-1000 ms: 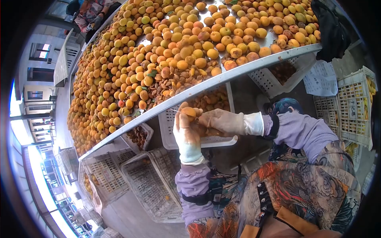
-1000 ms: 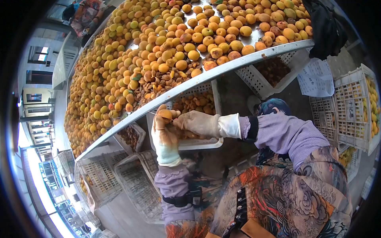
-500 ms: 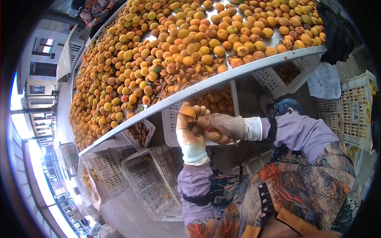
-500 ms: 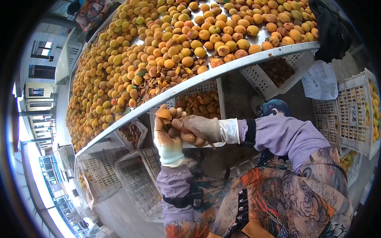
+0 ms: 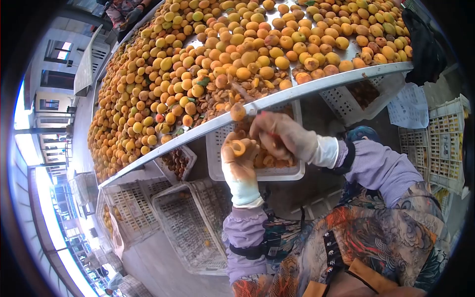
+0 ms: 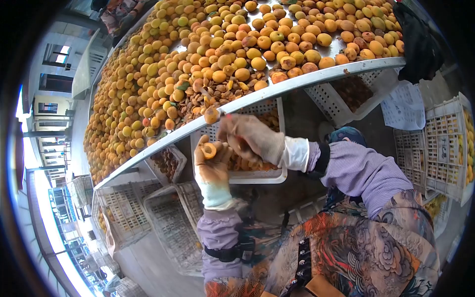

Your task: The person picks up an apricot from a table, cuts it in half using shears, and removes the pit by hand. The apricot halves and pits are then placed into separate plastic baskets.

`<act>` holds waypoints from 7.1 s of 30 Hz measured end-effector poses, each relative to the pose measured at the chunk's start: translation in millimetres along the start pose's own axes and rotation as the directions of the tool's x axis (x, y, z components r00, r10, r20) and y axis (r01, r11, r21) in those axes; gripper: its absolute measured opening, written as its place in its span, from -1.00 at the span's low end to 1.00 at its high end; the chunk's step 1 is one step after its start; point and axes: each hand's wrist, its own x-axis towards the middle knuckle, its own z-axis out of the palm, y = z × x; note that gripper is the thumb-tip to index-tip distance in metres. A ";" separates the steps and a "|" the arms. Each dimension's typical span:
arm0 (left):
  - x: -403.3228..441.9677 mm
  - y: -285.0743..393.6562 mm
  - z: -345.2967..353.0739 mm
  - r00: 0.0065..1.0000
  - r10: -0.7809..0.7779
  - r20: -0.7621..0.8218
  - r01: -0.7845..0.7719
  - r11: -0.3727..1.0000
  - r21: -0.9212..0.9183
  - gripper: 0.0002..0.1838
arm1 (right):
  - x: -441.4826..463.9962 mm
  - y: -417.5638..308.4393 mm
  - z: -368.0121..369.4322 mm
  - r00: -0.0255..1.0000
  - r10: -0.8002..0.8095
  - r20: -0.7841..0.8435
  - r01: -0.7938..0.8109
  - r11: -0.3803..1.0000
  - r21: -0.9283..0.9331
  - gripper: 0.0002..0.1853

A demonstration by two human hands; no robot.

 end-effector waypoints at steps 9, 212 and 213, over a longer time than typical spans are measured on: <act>-20.3 -27.8 41.0 0.916 -0.303 0.263 0.273 0.951 0.145 -0.57 | 8.9 -24.5 -11.9 0.938 -0.259 -0.231 0.318 0.906 0.278 -0.79; 14.8 -4.4 49.2 0.980 0.070 0.187 -0.163 0.821 0.547 -0.61 | -10.8 17.5 -9.4 0.960 0.279 0.023 -0.279 0.959 0.038 -0.62; 14.8 -4.3 49.7 0.981 0.067 0.181 -0.157 0.822 0.547 -0.61 | -8.0 25.8 -11.0 0.953 0.302 -0.011 -0.300 0.952 0.067 -0.61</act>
